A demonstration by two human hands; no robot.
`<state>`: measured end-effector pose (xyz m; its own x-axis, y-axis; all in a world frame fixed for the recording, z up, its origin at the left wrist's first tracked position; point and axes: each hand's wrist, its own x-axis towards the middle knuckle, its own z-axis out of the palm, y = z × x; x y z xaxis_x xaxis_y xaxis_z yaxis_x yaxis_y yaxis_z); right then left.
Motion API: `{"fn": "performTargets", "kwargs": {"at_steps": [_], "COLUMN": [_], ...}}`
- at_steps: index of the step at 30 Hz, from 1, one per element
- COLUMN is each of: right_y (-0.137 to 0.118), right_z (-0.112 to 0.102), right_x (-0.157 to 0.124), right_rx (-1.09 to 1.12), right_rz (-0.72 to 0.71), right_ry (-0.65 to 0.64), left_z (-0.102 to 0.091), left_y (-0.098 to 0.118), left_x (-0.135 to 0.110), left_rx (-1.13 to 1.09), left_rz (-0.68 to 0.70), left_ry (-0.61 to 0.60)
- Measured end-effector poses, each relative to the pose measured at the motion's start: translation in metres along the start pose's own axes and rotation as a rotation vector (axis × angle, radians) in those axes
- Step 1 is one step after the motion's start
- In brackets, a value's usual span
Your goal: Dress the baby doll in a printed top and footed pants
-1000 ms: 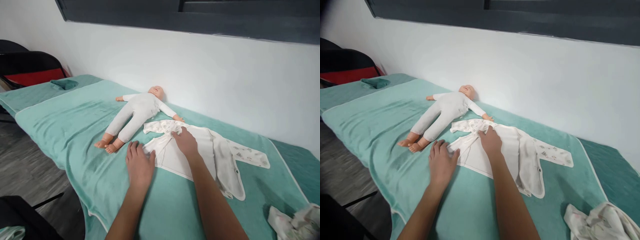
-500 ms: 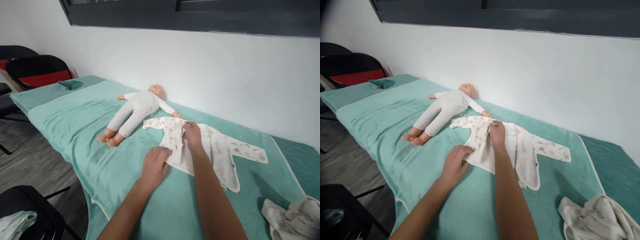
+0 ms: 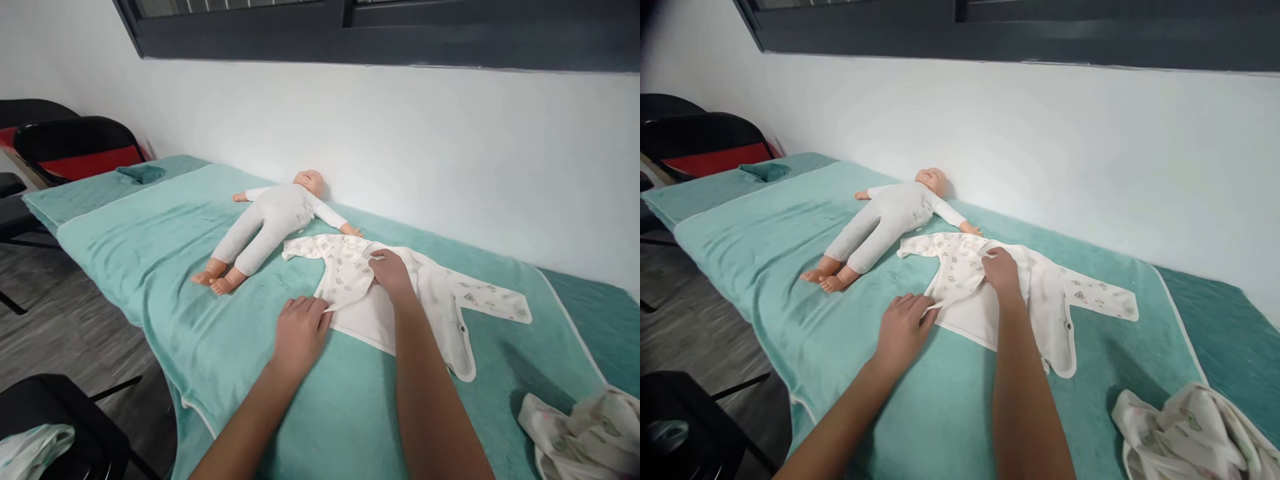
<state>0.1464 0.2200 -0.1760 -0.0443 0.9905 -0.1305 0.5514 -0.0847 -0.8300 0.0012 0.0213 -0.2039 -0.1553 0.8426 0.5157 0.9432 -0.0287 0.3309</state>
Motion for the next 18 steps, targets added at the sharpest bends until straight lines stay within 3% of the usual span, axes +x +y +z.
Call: {"fn": "performTargets", "kwargs": {"at_steps": [7, 14, 18], "right_y": [0.002, -0.009, -0.009], "right_z": [-0.001, 0.001, 0.002], "right_x": [0.002, -0.008, -0.01], "right_rx": [0.111, 0.521, 0.7], "right_rz": [0.009, -0.023, -0.001], "right_ry": [0.034, -0.156, -0.127], "left_z": [-0.002, 0.0, 0.002], "left_y": [0.003, 0.003, 0.002], "left_x": [0.001, 0.001, 0.001], "left_rx": [0.043, 0.056, 0.024], "left_rz": [0.005, -0.017, -0.041], "left_ry": [-0.031, -0.06, -0.021]}}
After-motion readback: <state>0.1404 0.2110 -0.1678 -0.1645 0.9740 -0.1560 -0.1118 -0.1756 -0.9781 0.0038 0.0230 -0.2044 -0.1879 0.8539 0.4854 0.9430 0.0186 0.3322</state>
